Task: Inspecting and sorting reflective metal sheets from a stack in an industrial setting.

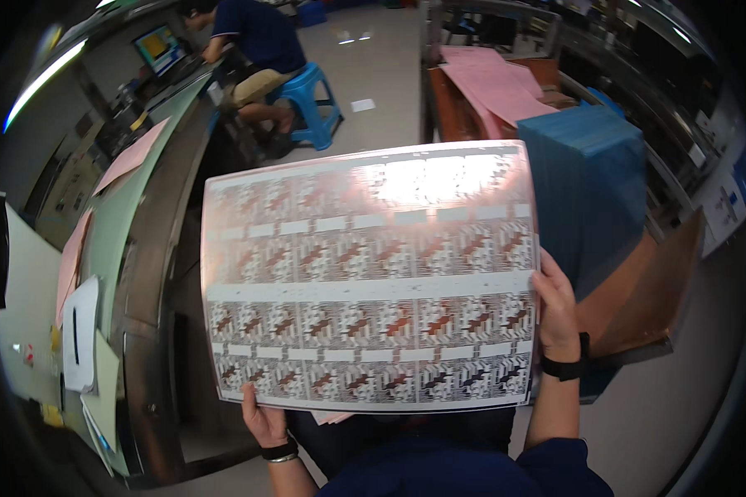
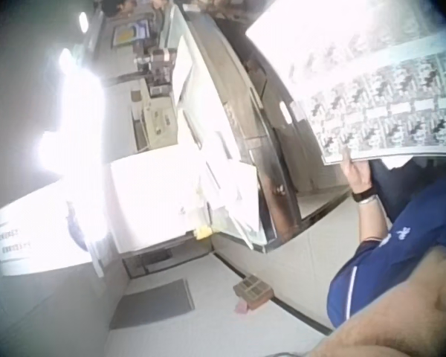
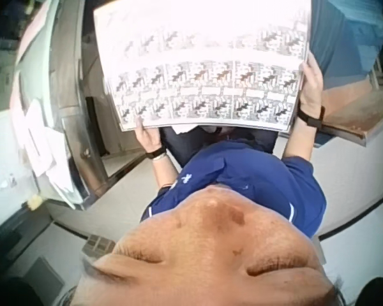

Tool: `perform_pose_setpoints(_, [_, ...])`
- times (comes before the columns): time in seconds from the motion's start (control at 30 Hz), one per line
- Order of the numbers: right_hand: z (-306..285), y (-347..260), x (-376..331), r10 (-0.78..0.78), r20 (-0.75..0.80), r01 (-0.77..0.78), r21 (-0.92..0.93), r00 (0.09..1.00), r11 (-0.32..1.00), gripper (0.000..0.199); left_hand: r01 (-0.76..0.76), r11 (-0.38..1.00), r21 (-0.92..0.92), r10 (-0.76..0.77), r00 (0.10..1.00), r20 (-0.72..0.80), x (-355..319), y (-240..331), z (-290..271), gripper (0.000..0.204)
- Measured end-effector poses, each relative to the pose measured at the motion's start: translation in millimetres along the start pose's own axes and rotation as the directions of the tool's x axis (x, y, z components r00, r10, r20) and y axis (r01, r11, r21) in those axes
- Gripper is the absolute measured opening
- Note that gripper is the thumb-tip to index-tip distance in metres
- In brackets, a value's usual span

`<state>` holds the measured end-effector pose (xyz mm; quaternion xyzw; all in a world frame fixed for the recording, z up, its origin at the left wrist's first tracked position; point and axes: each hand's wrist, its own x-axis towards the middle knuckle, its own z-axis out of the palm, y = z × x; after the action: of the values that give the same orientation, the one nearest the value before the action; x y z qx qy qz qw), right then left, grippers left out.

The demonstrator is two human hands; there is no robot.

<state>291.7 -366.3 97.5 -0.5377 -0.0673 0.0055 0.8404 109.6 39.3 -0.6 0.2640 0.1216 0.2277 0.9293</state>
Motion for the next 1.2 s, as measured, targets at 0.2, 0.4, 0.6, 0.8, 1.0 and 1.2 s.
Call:
perform_pose_setpoints(0.2, [-12,13,-5,0.047,-0.048,-0.049,-0.027,0.998,0.998,0.046,-0.037,0.989,0.140,0.036,0.999,0.004,-5,8,35,0.050])
perform_pose_setpoints(0.4, [-12,19,-8,0.075,-0.089,-0.077,-0.018,0.993,0.997,0.046,-0.071,0.984,0.161,0.064,0.997,0.045,-7,16,53,0.049])
perform_pose_setpoints(0.6, [-10,21,-7,0.050,-0.114,-0.051,-0.008,0.992,0.999,0.045,-0.036,0.981,0.190,0.023,0.997,0.069,-5,16,52,0.048])
perform_pose_setpoints(0.8, [-32,23,-13,0.137,-0.060,-0.127,0.140,0.989,0.982,0.040,-0.059,0.982,0.179,0.050,0.997,0.052,0,14,48,0.049])
perform_pose_setpoints(1.0, [-56,38,-36,0.052,-0.170,-0.038,0.087,0.984,0.995,0.037,0.000,0.991,0.136,-0.014,0.995,0.099,19,6,46,0.053])
perform_pose_setpoints(1.2, [-41,-38,-52,-0.251,-0.412,0.350,0.185,0.876,0.918,0.044,-0.109,0.967,0.230,0.062,0.977,0.203,11,22,61,0.060])
